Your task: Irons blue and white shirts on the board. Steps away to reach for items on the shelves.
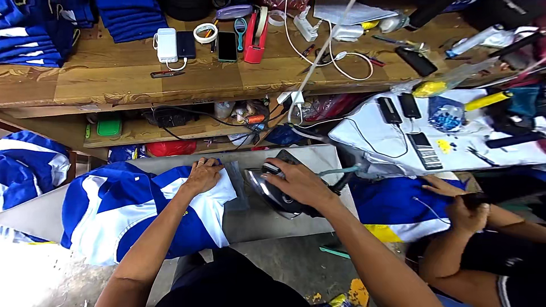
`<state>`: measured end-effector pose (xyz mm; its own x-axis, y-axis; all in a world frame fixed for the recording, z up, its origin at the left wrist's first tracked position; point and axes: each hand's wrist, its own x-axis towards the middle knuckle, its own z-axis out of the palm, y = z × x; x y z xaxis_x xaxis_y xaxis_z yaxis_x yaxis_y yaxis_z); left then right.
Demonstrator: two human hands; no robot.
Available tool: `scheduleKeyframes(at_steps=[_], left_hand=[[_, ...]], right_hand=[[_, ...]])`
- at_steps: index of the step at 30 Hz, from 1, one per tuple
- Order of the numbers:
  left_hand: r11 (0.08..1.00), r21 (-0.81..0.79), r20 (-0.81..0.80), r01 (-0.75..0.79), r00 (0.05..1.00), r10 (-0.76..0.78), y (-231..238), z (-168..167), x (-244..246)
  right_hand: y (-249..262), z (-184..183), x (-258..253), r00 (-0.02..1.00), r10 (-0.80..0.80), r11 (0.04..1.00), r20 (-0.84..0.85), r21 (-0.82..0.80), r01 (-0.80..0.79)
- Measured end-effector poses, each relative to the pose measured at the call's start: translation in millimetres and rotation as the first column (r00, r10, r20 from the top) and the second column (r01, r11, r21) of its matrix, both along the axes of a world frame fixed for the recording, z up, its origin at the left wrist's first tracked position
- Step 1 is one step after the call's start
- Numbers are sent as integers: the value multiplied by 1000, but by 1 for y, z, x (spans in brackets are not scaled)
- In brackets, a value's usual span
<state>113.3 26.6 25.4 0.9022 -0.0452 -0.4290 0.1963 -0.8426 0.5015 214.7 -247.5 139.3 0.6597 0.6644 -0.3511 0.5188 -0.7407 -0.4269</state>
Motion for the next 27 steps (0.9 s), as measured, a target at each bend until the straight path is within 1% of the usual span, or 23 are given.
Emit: scheduleKeyframes(at_steps=[2,4,5,6,7,8,9,10,12,15,17,19,21,22,24,27], left_hand=[[1000,-25,-27,0,1000,-1,5,4,6],[1000,-21,16,-19,1000,19,9,5,3],[999,8,97,-48,994,47,8,4,-5],[994,53,226,-95,971,80,6,1,-16],[982,106,373,-156,922,106,2,-4,-32],[965,146,483,-218,867,122,-2,-8,-48],[949,173,539,-263,832,132,-5,-10,-66],[938,196,548,-287,825,138,-8,-11,-85],[932,236,481,-276,866,135,-8,-18,-118],[937,257,355,-238,925,138,11,-27,-136],[952,226,279,-209,950,142,20,-26,-135],[963,196,220,-186,965,141,25,-23,-130],[969,181,170,-167,976,137,27,-19,-127],[970,181,157,-160,979,132,28,-19,-126],[973,177,133,-150,983,128,30,-18,-124],[976,156,102,-154,985,139,36,-7,-119]], right_hand=[[28,3,-12,998,37,999,-50,42,-35],[55,-2,-22,993,51,998,-111,30,-48],[65,-8,-25,991,50,999,-126,17,-48],[74,-14,-27,990,49,999,-132,4,-49],[79,-20,-28,990,49,999,-132,-10,-51],[83,-26,-27,991,51,998,-121,-19,-53],[86,-31,-24,993,51,998,-104,-21,-53],[87,-35,-20,995,55,998,-86,-20,-57],[91,-40,-15,996,69,997,-64,-26,-70],[99,-43,-8,990,131,989,-52,-56,-134],[99,-44,-7,968,245,967,-48,-62,-248],[98,-42,-5,923,381,921,-60,-63,-384],[98,-40,-4,881,468,878,-74,-74,-473],[100,-38,-5,878,473,875,-67,-84,-478],[104,-37,-10,899,437,893,-31,-101,-438],[102,-37,-17,924,381,921,-11,-87,-381]])
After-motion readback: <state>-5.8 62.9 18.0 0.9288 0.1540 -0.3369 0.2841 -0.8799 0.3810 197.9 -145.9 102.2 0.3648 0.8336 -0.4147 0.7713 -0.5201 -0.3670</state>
